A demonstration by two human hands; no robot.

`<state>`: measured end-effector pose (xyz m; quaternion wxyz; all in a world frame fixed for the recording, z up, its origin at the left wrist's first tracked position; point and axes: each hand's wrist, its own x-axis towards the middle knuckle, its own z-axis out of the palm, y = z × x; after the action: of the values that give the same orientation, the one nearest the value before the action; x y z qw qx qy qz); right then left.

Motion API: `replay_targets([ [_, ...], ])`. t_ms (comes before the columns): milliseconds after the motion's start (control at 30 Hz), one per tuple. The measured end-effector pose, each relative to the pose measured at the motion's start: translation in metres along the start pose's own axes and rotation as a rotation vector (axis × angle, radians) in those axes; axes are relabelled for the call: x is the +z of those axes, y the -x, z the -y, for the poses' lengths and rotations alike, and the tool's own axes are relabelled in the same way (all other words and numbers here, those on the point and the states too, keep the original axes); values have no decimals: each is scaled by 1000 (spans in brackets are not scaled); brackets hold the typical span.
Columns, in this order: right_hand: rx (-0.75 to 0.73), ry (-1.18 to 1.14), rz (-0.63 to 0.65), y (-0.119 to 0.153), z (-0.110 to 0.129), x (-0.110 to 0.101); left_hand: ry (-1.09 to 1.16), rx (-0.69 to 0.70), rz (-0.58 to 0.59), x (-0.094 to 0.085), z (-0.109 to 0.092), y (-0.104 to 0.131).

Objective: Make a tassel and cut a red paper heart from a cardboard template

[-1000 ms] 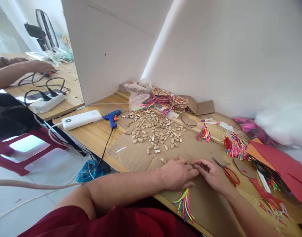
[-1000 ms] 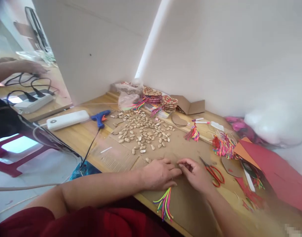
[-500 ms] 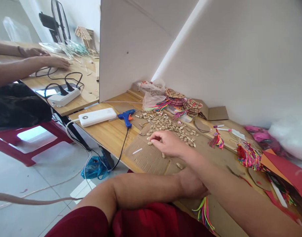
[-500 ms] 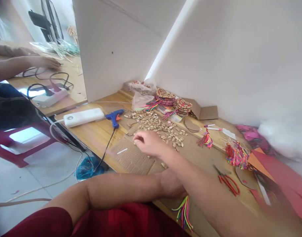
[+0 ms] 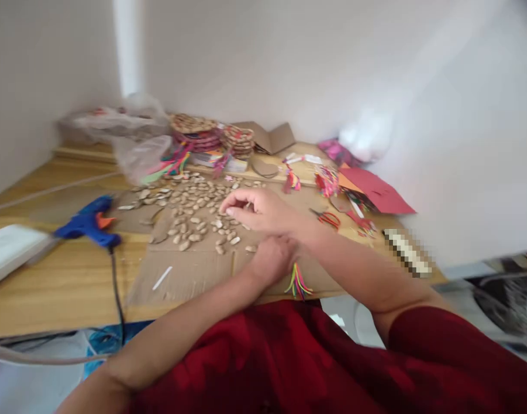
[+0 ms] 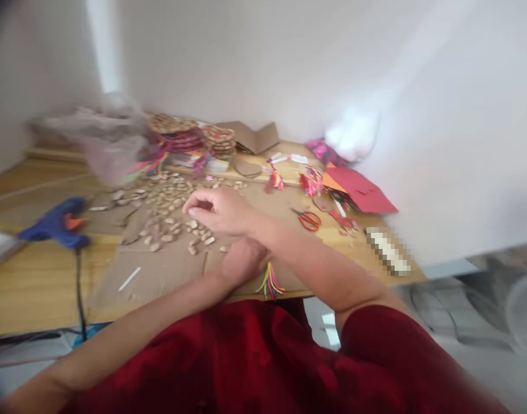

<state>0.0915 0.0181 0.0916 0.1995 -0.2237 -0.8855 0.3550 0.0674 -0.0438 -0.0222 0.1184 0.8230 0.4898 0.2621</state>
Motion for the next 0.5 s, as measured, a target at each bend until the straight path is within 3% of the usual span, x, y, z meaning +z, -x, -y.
replay_targets([
  [167,147,-92,-270,51,-29,-50,51,37,-5,2,3,-4],
  [367,389,-165,-597,120,-67,-73,115,18,-41,7,10,-8],
  [500,642,-151,-748,157,-89,-86,286,-13,-161,11,13,-7],
])
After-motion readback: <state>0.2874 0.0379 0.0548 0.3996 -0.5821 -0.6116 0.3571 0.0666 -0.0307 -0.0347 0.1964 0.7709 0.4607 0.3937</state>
